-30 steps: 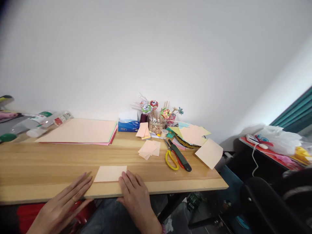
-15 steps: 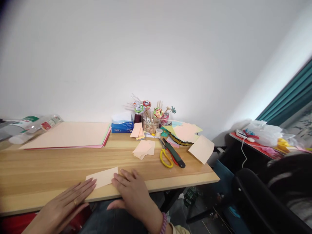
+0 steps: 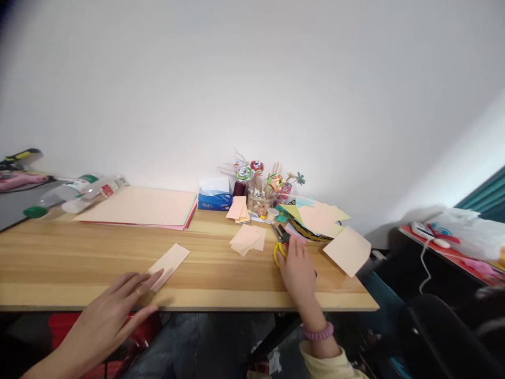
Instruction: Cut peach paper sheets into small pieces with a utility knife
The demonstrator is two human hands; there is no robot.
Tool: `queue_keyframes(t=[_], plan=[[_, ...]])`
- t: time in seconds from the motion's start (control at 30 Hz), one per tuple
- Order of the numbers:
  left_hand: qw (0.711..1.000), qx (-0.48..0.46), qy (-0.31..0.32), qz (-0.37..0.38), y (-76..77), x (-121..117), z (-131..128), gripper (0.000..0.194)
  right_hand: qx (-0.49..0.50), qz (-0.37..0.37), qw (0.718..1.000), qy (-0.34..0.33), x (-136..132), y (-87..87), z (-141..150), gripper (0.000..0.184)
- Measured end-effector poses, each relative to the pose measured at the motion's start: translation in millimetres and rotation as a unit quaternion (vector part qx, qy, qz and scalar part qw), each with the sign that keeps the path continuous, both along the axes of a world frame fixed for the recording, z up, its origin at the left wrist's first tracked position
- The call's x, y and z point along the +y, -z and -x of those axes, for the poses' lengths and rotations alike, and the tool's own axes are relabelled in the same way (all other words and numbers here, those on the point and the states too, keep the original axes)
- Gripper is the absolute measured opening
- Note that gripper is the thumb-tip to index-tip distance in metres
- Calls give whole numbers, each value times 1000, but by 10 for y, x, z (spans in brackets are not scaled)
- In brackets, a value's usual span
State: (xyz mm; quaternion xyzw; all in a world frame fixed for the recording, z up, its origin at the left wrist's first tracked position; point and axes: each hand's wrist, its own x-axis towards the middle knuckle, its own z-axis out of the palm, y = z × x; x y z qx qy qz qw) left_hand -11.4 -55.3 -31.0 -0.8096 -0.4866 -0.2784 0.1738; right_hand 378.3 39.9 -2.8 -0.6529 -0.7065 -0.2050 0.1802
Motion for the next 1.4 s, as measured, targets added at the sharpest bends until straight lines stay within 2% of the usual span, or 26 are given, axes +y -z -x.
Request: queue_keyframes(t=[0.03,0.1,0.13,0.2,0.27,0.33,0.43,0.53,0.57,0.63,0.7,0.8,0.9,1.03,1.4], plan=[[999,-31,17,37,-79,52,25,42,-1,5,1000,25,79,-7,-104,53],[991,-81,57,86,-254,209,98,40,-6,30,998,54,197,-5,-238,49],[984,-79,96,131,-335,304,139,41,-9,45,997,65,235,1,-272,47],[963,-49,127,234,-446,496,208,39,-18,74,994,83,271,10,-292,42],[936,11,156,316,-463,658,246,40,-33,90,991,94,263,-5,-275,38],[926,53,143,344,-395,769,254,42,-56,87,989,102,224,-59,-237,38],[944,74,76,312,-240,844,222,45,-87,62,987,116,126,-193,-122,46],[961,83,30,261,-169,854,162,48,-82,58,990,101,-35,-299,137,51],[964,86,31,250,-170,853,141,48,-57,72,994,65,-109,-313,260,50],[964,85,56,244,-189,852,107,46,-17,133,989,-62,-290,-307,537,48],[957,76,89,264,-203,857,89,46,-46,213,961,-169,-485,-270,813,51],[946,49,97,305,-180,872,88,47,-107,265,930,-231,-705,-214,1119,56],[946,30,90,311,-134,884,95,50,-164,284,914,-239,-775,-198,1251,61],[948,27,89,304,-102,893,93,51,-205,293,901,-245,-756,-227,1278,68],[948,36,91,301,-110,898,92,51,-209,312,894,-245,-749,-273,1319,72]])
